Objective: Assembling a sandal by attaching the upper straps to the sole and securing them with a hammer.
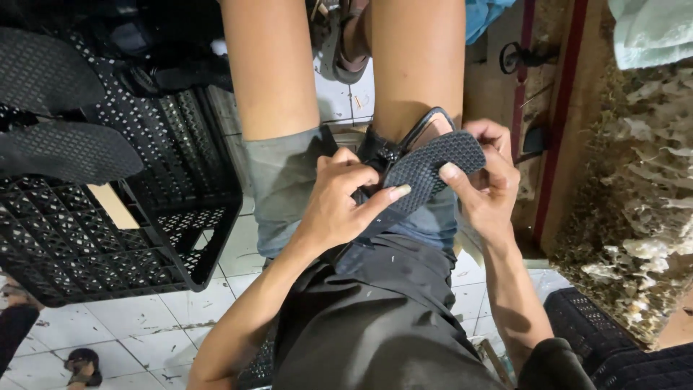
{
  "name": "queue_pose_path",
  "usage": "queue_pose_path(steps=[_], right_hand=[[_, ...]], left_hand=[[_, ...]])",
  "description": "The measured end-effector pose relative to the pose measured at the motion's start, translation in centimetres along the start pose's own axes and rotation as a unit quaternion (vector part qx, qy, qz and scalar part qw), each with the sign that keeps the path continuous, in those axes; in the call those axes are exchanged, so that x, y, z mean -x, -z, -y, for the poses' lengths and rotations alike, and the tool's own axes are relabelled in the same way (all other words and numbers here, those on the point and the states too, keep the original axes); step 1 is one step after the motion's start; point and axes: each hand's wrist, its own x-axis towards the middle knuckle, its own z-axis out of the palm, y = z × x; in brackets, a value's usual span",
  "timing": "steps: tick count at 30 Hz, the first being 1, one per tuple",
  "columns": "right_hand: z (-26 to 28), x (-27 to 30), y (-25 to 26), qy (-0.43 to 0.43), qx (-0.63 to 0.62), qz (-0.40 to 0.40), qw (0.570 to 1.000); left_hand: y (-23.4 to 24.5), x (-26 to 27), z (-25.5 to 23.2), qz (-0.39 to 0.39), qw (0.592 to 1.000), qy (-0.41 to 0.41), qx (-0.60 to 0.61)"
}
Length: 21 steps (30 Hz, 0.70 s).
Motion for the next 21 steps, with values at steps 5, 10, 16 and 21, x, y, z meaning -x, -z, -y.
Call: queue_pose_path(steps=[5,10,16,21], right_hand=[[0.3,0.0,0.5,0.010,-0.012,0.026,1.000],[1.8,0.0,0.2,0.027,-0.012,0.021,0.999],[4.1,-1.1,-1.3,0.073,0.026,0.043,0.996],[5.8,-1.0,-3.0,0.076,-0.033,0.037,0.996]], left_hand=[[1.0,-1.1,-1.7,0.034,0.999,-0.031,-0.004],[0.4,0.5,-1.2,-0.054,0.996,-0.016,0.077],[4.6,0.6,-3.2,-0.122,0.989,-0.078,0.022],[4.8,2.0,-2.5,-0.138,0.973,-0.100,0.156]])
